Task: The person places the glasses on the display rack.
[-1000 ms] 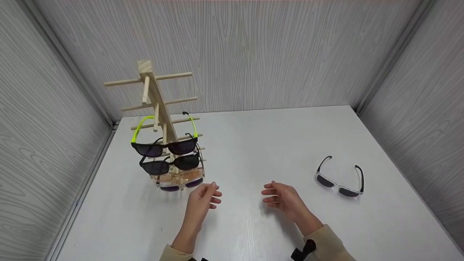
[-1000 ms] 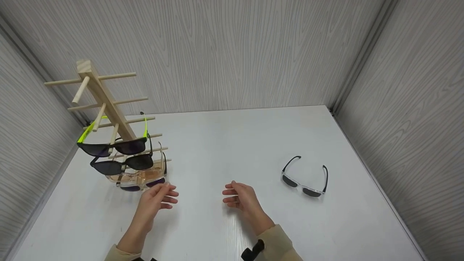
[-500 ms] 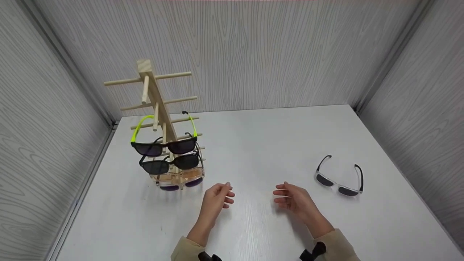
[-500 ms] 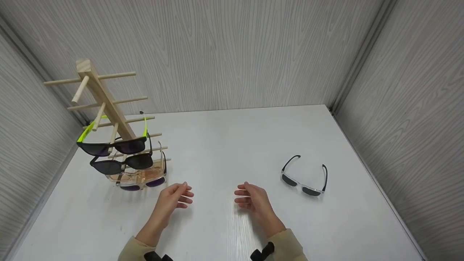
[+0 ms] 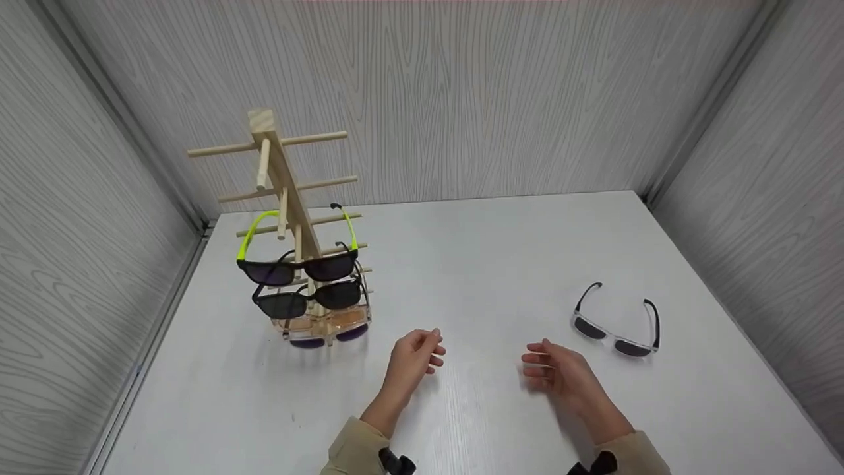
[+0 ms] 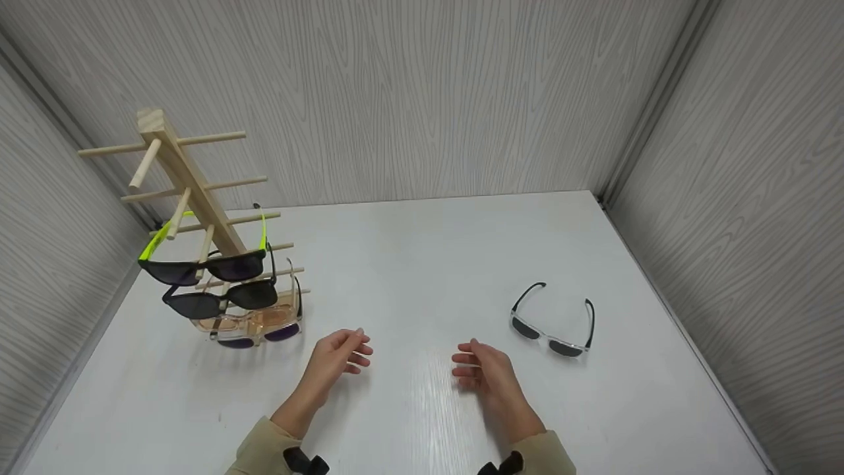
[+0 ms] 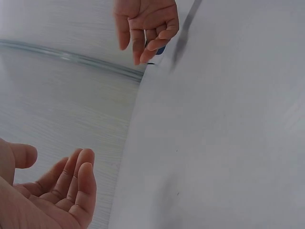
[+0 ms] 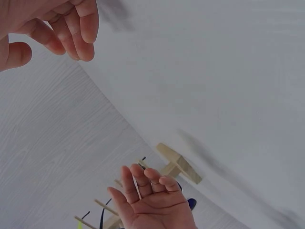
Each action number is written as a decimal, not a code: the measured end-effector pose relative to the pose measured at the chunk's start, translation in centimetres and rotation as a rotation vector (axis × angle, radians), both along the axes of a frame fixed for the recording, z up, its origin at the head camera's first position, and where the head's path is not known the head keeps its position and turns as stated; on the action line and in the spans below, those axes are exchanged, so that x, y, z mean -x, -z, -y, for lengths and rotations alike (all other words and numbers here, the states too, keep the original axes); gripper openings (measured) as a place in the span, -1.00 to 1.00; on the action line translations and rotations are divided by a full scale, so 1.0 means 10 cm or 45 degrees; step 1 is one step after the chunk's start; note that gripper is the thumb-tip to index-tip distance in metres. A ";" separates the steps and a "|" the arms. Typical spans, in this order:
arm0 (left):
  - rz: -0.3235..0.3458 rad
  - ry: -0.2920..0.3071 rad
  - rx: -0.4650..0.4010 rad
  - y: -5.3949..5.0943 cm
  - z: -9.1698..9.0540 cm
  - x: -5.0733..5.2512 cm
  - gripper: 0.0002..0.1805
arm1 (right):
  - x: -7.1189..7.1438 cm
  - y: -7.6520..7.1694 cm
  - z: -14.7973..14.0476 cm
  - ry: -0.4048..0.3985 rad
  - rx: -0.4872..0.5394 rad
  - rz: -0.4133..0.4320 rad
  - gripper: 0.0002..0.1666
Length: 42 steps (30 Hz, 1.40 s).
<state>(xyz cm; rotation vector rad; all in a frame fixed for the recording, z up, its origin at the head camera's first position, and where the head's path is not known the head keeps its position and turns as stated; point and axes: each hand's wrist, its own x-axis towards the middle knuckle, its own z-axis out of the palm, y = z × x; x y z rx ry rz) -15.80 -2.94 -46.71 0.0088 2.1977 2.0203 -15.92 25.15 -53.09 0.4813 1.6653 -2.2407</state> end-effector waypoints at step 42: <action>0.003 0.182 -0.084 0.48 -1.06 0.45 -0.64 | -0.48 -0.14 -1.15 0.496 0.150 0.200 -0.63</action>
